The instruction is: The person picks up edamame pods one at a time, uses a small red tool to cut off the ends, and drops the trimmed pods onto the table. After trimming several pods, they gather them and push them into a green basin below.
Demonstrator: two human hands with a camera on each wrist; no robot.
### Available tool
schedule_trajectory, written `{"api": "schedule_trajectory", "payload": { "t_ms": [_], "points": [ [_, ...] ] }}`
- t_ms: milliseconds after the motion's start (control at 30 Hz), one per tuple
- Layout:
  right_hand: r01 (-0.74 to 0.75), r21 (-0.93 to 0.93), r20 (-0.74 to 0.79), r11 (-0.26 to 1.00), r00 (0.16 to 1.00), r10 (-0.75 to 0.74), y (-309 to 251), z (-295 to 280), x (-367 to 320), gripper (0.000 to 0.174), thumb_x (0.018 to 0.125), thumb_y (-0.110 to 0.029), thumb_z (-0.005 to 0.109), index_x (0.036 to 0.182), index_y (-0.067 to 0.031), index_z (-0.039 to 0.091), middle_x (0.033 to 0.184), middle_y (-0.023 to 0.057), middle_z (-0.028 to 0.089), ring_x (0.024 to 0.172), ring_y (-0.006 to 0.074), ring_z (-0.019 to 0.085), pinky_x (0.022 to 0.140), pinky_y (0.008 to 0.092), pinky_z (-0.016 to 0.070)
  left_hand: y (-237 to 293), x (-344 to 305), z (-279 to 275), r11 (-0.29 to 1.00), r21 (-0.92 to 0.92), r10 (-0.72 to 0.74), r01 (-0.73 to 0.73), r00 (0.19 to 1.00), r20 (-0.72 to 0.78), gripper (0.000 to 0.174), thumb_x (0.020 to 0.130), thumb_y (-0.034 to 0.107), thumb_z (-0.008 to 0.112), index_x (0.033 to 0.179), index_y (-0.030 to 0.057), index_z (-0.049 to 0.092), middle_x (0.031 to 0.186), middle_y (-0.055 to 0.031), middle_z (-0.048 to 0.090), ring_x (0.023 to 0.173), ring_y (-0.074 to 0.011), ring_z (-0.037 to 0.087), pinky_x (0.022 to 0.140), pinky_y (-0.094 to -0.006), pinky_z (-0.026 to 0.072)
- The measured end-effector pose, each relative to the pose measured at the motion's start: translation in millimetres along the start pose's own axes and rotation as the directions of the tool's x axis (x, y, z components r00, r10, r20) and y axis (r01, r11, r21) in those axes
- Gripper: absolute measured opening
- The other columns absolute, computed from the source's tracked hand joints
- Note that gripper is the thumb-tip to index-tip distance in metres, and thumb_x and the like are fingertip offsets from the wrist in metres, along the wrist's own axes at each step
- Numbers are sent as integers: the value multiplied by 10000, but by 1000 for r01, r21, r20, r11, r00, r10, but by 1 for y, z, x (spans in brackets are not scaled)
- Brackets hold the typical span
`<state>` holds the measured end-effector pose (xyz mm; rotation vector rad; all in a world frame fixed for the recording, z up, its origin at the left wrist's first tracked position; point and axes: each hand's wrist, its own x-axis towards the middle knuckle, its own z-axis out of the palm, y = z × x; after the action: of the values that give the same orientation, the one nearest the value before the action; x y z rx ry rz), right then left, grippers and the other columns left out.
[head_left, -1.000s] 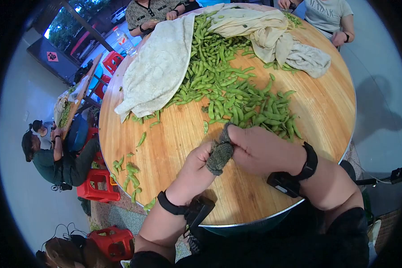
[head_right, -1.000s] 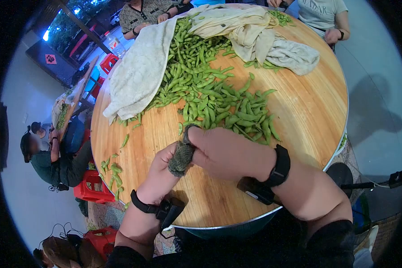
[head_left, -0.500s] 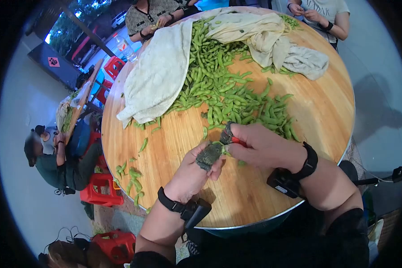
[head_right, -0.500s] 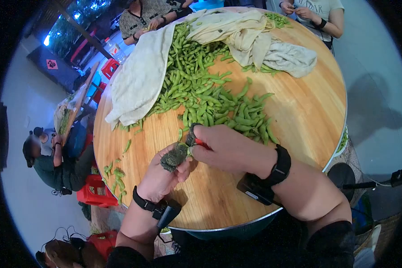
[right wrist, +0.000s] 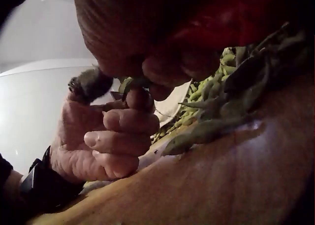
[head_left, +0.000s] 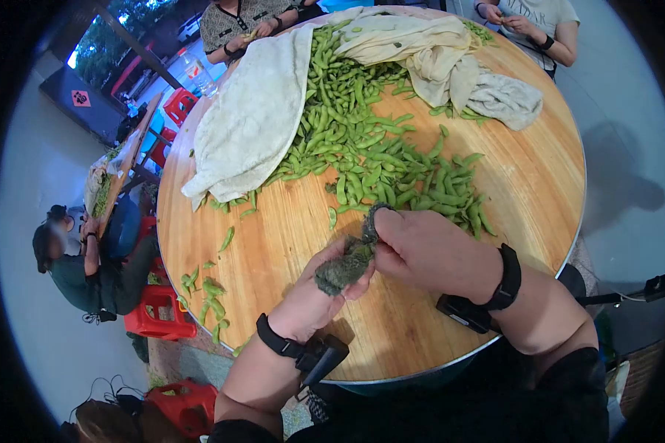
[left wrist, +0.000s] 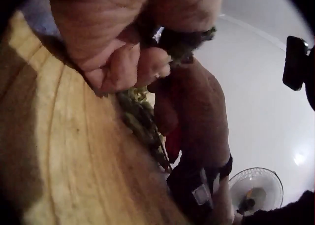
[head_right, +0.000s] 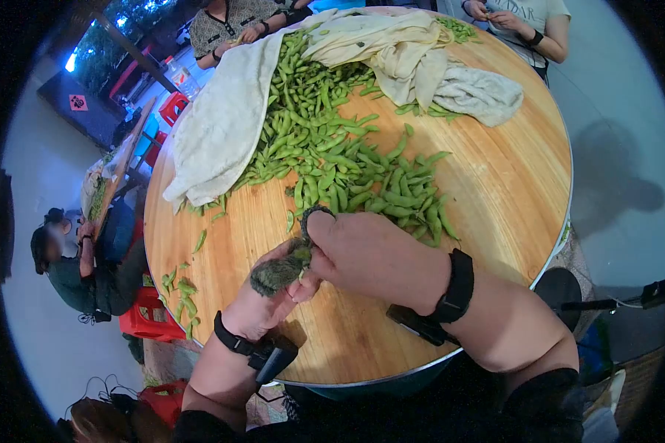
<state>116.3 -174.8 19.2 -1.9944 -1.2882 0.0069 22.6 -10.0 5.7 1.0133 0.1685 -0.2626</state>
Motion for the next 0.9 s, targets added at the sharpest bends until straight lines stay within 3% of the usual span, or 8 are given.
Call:
{"api": "schedule_trajectory", "payload": {
  "t_ms": [167,233,333,367,433,533,633,900],
  "points": [
    [-34,191,33,981,999,28,-6,-12,4,183,827,-160,538,793,4,463,591,169,555,504,314,574,467,382,457,-1,-1,-3,959,278,58,-54,998,-5,61,911,128,551,894,76,577,741,58,514,636,-25,447,560,-178,347],
    [-596,563,513,573,795,323,-12,-29,8,94,856,-100,491,801,-25,502,653,63,566,452,151,518,423,263,406,0,-1,12,947,307,109,-98,994,-18,65,916,128,542,894,79,579,741,58,516,629,-18,446,553,-168,344],
    [-639,636,574,432,766,288,-6,-23,7,116,891,-134,485,845,-35,525,682,10,573,455,62,505,400,213,393,-1,-3,7,941,319,121,-108,992,-21,81,919,104,521,961,52,568,789,15,535,635,-49,469,561,-167,376],
    [-639,636,573,434,767,290,-7,-23,7,116,891,-134,485,845,-35,525,682,10,573,455,62,505,400,213,393,0,-2,3,950,303,85,-76,996,-15,133,917,79,510,1029,22,555,836,-28,551,647,-86,493,575,-177,410],
    [-512,556,367,655,858,359,-11,-19,7,209,866,-184,526,817,14,480,624,100,558,480,209,561,441,315,436,2,-1,4,978,205,58,-38,994,-93,129,924,85,498,1024,21,549,817,-36,544,627,-93,486,548,-181,400],
    [-305,370,248,877,943,224,-3,-11,5,110,891,-129,500,949,-39,475,671,49,557,501,125,553,459,262,437,0,1,-7,998,66,30,-21,992,-124,132,936,97,480,1022,14,536,796,-50,536,604,-100,473,503,-183,376],
    [-138,222,126,965,986,112,1,-11,2,141,877,-95,495,1000,-43,449,681,62,550,577,165,588,525,304,468,3,2,-7,1000,-21,20,-21,998,-52,144,941,105,475,1030,5,528,782,-53,529,594,-96,459,488,-181,355],
    [-220,403,212,888,967,143,7,-14,1,216,838,-25,459,1053,-42,440,849,52,566,680,143,596,634,300,506,5,-2,5,999,39,15,-13,998,-63,177,937,130,495,1053,0,530,724,-33,508,568,-86,434,500,-181,338]
  ]
}}
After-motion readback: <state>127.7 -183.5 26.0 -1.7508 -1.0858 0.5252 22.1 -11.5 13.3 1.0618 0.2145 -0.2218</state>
